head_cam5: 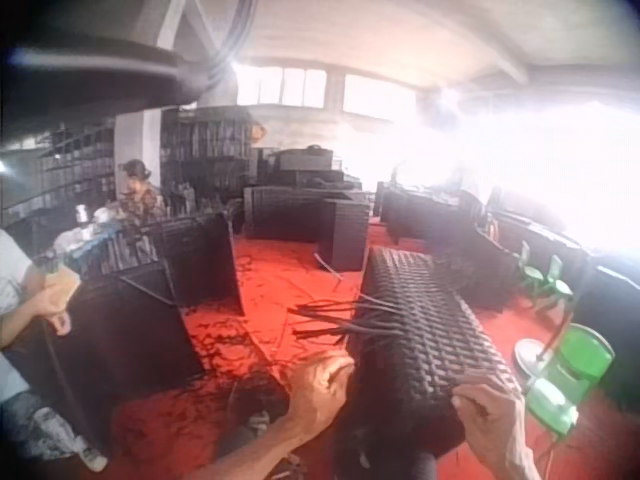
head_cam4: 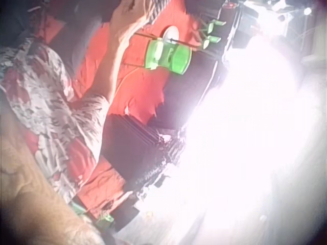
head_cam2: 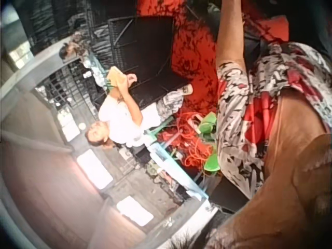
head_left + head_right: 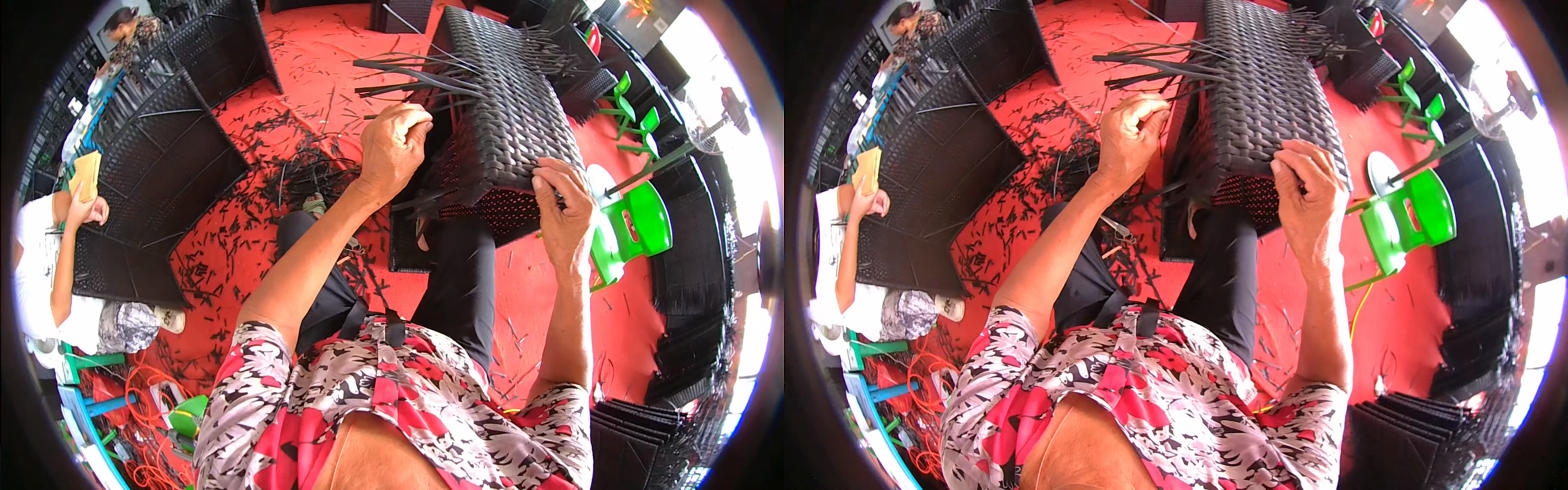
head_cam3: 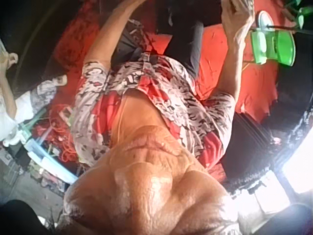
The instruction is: The person weaves black plastic strips into the frame of a wicker piece of furniture by hand, securing the ends and smoothing the rows.
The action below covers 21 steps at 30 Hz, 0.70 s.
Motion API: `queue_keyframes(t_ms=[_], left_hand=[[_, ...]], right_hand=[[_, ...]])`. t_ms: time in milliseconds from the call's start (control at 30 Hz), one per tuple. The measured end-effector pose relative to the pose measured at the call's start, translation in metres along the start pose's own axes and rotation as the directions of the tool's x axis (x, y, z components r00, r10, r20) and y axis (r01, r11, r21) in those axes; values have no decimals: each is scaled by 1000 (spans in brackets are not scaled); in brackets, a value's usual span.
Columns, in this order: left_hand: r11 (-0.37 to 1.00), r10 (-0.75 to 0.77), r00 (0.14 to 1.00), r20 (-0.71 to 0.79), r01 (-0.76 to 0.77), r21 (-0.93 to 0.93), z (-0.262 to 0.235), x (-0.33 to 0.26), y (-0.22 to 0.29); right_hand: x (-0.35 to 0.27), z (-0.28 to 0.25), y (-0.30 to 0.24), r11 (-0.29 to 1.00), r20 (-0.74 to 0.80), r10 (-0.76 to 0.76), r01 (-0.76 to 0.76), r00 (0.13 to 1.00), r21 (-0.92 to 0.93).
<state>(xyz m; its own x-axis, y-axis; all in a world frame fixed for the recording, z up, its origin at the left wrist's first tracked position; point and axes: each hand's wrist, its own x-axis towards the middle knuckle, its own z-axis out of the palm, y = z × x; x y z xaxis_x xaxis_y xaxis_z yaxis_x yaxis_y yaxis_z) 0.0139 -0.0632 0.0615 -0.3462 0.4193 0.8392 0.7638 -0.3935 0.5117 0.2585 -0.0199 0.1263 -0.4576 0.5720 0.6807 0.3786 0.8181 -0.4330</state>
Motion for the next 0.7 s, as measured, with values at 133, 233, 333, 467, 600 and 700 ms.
queue_keyframes(t_ms=[133, 233, 333, 467, 600, 700], left_hand=[[993, 87, 996, -26, -85, 80, 18, 0, -1], [986, 105, 993, -48, -97, 134, 21, 3, 8], [952, 114, 990, -81, -86, 293, 20, 8, 10], [937, -81, 993, 86, 46, 345, 14, 6, -8], [943, -191, 971, 144, 141, 300, 0, 11, -17], [944, -124, 991, 51, 102, 315, -11, 8, -17]], right_hand=[[-12, 1, 0, 995, 7, -93, 93, 996, -25], [-16, 2, -1, 997, 26, -80, 81, 996, -14], [-16, 2, -4, 997, 45, -75, 77, 996, -31], [-8, 1, -12, 992, 91, -95, 102, 991, -70], [10, -6, -15, 998, 112, -6, -1, 994, 63], [30, -4, -28, 995, 188, 35, -52, 982, 82]])
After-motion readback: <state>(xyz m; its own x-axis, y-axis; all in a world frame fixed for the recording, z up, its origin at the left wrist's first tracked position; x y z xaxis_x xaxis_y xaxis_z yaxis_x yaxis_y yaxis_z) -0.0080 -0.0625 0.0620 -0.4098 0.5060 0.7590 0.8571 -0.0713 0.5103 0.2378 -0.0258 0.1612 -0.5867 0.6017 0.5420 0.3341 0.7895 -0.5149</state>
